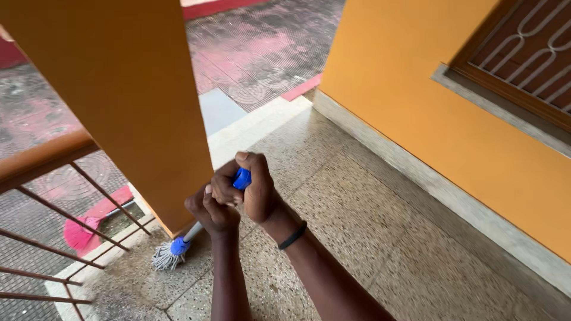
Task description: The person mops the speckled floor of a balcony using a mop, moving it along the base of the wall and doorway while navigating near a bucket and a metal railing.
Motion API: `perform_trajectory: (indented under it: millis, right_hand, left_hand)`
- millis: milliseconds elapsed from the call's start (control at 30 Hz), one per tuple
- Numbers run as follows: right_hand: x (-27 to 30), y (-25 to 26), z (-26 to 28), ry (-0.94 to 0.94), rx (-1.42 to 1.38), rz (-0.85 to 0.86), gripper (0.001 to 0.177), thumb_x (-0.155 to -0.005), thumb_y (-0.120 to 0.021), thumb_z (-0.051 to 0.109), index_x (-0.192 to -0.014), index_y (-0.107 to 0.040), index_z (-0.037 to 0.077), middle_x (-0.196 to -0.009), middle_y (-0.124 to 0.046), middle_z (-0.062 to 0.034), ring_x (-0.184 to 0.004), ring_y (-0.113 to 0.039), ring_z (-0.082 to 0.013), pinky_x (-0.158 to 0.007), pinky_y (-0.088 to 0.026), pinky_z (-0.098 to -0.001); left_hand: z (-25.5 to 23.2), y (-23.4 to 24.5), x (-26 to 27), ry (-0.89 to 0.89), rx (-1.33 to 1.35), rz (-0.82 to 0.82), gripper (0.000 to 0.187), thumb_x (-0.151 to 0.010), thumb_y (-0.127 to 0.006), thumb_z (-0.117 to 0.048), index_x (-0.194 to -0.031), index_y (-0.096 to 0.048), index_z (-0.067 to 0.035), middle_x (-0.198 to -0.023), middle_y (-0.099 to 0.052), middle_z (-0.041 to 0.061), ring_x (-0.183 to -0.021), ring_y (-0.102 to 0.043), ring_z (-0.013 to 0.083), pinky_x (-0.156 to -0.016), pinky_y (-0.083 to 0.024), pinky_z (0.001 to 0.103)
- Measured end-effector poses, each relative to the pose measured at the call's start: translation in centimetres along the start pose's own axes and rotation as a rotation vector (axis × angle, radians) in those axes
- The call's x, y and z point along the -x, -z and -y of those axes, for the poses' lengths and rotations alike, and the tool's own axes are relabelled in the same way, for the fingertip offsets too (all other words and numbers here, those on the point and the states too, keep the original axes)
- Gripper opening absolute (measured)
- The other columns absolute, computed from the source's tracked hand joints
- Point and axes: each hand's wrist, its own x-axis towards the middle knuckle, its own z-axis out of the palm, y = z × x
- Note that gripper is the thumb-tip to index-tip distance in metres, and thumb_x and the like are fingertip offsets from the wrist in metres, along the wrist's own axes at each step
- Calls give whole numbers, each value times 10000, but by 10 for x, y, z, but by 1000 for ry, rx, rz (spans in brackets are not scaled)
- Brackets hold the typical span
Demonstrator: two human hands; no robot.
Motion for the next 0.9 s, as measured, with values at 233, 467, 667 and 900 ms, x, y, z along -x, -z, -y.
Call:
perform_trajectory:
  millis: [233,467,667,900]
  right_hand:
    - [9,22,16,-44,60,-74,647,-1015,-219,538,-529,-293,119,-495,-321,-23,-511,-326,-168,-683,-429,-343]
    - [-9,64,25,-54,121,-169,672,-1012,-241,572,-524,-308,116,-500,-324,-18,-508,-332,-163,-641,-392,-334]
    - [-32,99,30,-28,165,-204,683,-1008,-239,589,-525,-327,115,-494,-331,-18,-508,-334,-156,-636,-398,-327]
    - [-70,96,23,-69,247,-212,635,-997,-232,543,-553,-377,112,-466,-364,-13,-427,-382,-164,-472,-342,-337]
  left_hand:
    - [13,-35,21,-10,61,52,546,-1002,-334,-323,-550,-442,-35,-465,-433,103,-411,-398,222,-490,-253,414]
    - [25,-86,24,-54,3,63,631,-1113,-315,-369,-602,-432,-18,-538,-455,121,-532,-444,262,-572,-300,400]
    - [27,-128,1,-26,151,142,590,-1062,-306,-377,-588,-441,-53,-520,-436,94,-482,-403,235,-560,-272,408]
    - [138,-167,10,-38,18,56,522,-1101,-281,-409,-643,-392,-184,-567,-384,-35,-523,-356,141,-605,-319,339]
